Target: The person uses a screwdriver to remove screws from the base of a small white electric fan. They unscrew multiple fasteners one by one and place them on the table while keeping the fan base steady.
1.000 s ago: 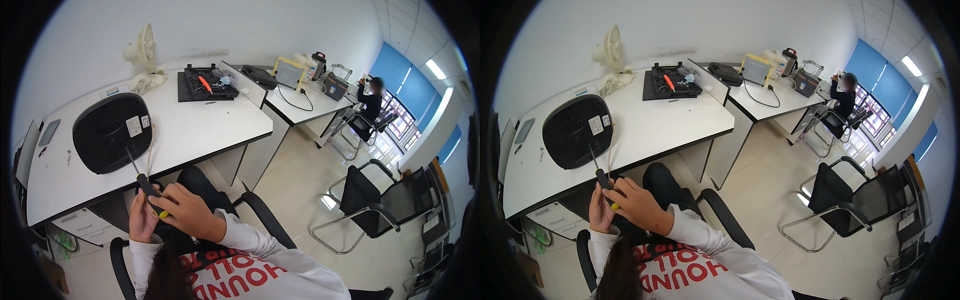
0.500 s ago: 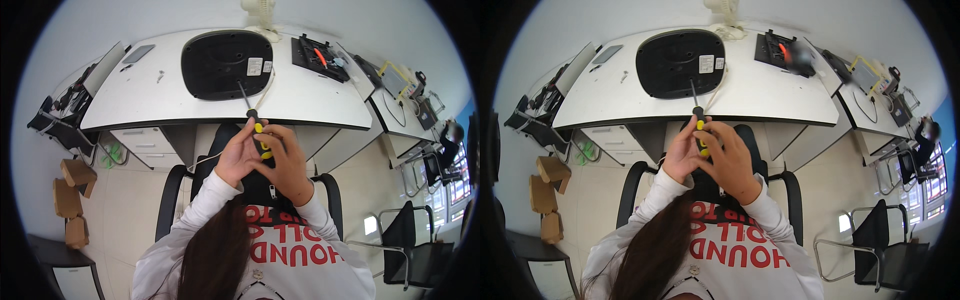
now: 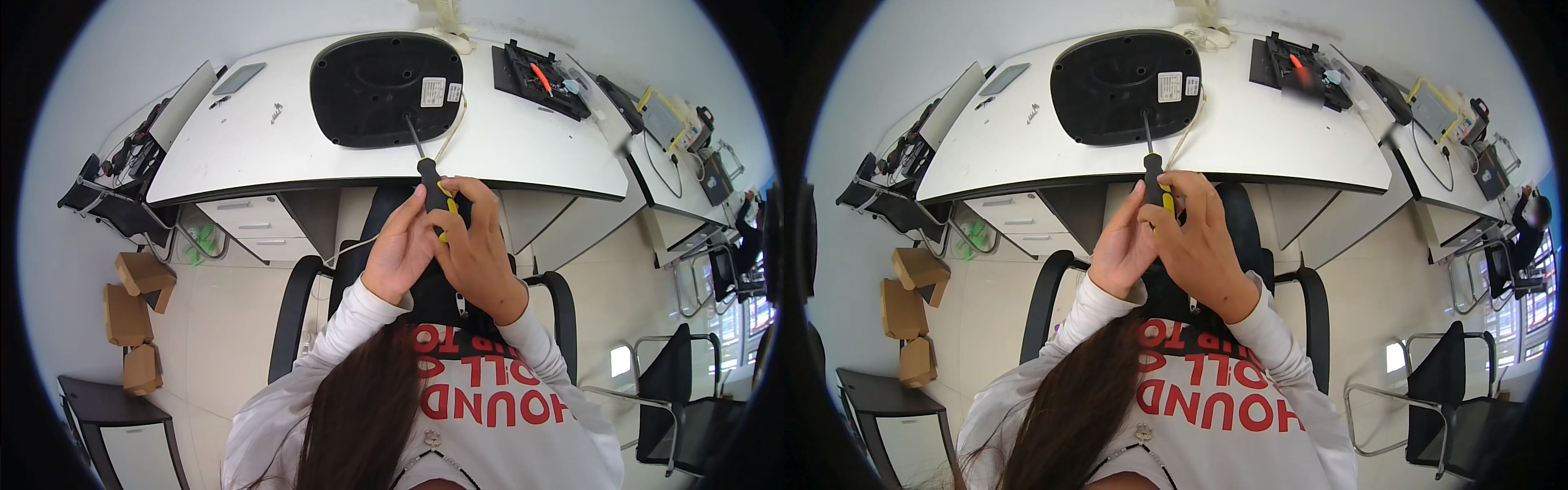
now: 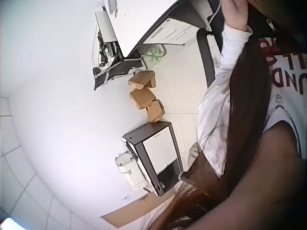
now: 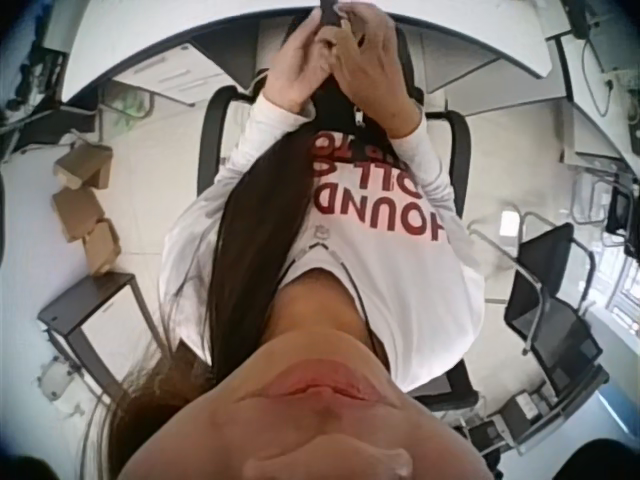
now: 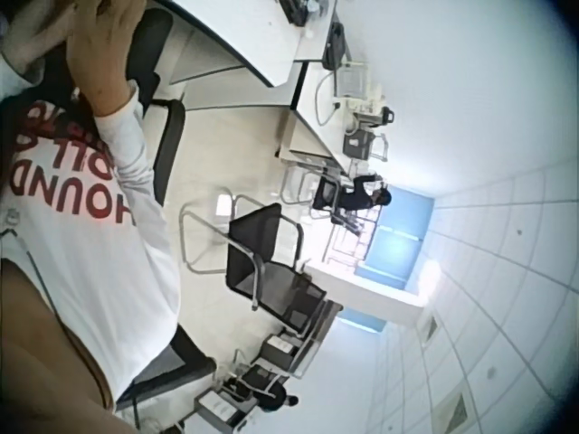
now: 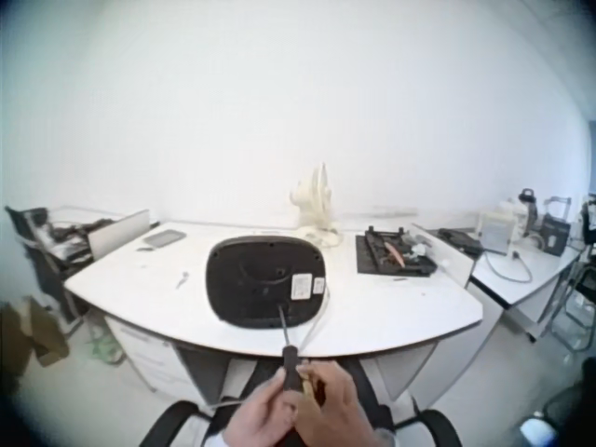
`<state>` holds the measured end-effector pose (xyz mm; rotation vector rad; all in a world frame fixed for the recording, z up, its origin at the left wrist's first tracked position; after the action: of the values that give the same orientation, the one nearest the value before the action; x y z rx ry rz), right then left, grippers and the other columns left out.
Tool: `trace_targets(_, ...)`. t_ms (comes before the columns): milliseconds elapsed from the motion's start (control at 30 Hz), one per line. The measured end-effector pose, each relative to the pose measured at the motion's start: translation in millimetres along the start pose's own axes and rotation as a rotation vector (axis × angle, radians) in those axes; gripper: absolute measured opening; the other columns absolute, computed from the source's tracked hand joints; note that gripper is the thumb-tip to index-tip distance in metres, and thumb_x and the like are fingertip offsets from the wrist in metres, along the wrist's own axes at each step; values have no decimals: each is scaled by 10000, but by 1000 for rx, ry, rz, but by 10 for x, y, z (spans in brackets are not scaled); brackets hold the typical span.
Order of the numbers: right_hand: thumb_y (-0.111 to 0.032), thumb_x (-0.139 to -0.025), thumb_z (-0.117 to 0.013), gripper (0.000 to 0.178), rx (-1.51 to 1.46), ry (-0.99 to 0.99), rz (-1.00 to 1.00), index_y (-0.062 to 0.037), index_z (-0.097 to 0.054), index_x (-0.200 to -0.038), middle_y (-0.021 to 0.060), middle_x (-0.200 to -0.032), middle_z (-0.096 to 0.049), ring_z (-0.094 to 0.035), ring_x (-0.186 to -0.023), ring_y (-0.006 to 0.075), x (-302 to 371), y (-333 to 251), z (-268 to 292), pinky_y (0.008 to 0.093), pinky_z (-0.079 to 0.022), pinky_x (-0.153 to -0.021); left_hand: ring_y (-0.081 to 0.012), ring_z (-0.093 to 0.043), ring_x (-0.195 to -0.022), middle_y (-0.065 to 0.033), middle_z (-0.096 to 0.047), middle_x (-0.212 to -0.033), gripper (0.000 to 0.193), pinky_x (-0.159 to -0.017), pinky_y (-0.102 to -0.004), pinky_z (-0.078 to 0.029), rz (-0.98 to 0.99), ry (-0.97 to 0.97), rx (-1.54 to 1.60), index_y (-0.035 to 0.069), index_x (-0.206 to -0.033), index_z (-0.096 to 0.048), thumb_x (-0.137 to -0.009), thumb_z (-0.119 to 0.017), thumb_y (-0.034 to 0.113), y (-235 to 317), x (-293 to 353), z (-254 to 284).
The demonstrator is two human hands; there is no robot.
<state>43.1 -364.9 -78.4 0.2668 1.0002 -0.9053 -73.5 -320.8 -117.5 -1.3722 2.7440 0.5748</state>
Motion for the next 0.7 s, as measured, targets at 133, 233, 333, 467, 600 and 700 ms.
trace_targets(133, -28, -684, -659, 305, -58, -61, -79, -110, -609, -974, 97, -1114, -508, -520, -1030, 284, 5, 56, 8, 369, -438, -855, -111, -574, -917, -26, -597, -1002, 321, -787, -264, -460, -28, 154, -118, 30, -1209, -497, -992, -419, 253, -16, 13, -86)
trace_targets(233, -4, -669, -659, 342, -35, 6, 24, -86, -606, -997, 81, -1098, -548, -532, -1021, 276, -35, 94, 29, 345, -458, -847, -102, -567, -933, -28, -591, -1026, 262, -807, -272, -468, -61, 168, -77, 36, -1164, -514, -987, -430, 210, -21, -13, -50)
trace_targets(333, 5, -683, -633, 312, -34, 28, 64, -54, -607, -988, 60, -1088, -578, -534, -1033, 278, -29, 89, 52, 355, -460, -867, -108, -569, -939, -49, -584, -1049, 251, -831, -278, -475, -61, 145, -80, 19, -1161, -508, -983, -431, 178, -12, -26, -17)
trace_targets(467, -7, -690, -611, 275, -71, -14, 111, -40, -611, -963, 61, -1088, -582, -526, -1046, 285, -28, 90, 61, 350, -461, -869, -151, -567, -998, -87, -566, -1114, 273, -887, -300, -468, -61, 55, -29, -5, -1184, -477, -987, -409, 171, 18, -21, 68)
trace_targets(600, -20, -686, -596, 271, -93, -93, 141, -30, -611, -957, 76, -1090, -575, -516, -1057, 295, -20, 69, 56, 342, -458, -875, -221, -560, -1069, -128, -539, -1191, 344, -942, -328, -455, -13, 28, -29, -32, -1232, -434, -999, -371, 213, 58, 1, -12)
trace_targets(700, -43, -715, -599, 248, -54, -97, 160, -37, -611, -963, 88, -1084, -563, -533, -1035, 286, -37, 60, 54, 334, -473, -851, -244, -569, -1057, -135, -548, -1179, 369, -926, -332, -464, -57, 74, -37, -31, -1222, -444, -1002, -367, 255, 23, -26, -63)
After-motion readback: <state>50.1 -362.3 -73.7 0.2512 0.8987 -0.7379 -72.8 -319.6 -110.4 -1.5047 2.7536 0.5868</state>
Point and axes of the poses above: each hand's wrist, its own x-axis away from the middle knuckle, its own z-axis out of the back of the hand, y = z × x, the point moved 1 cm from there along -x, towards the middle knuckle
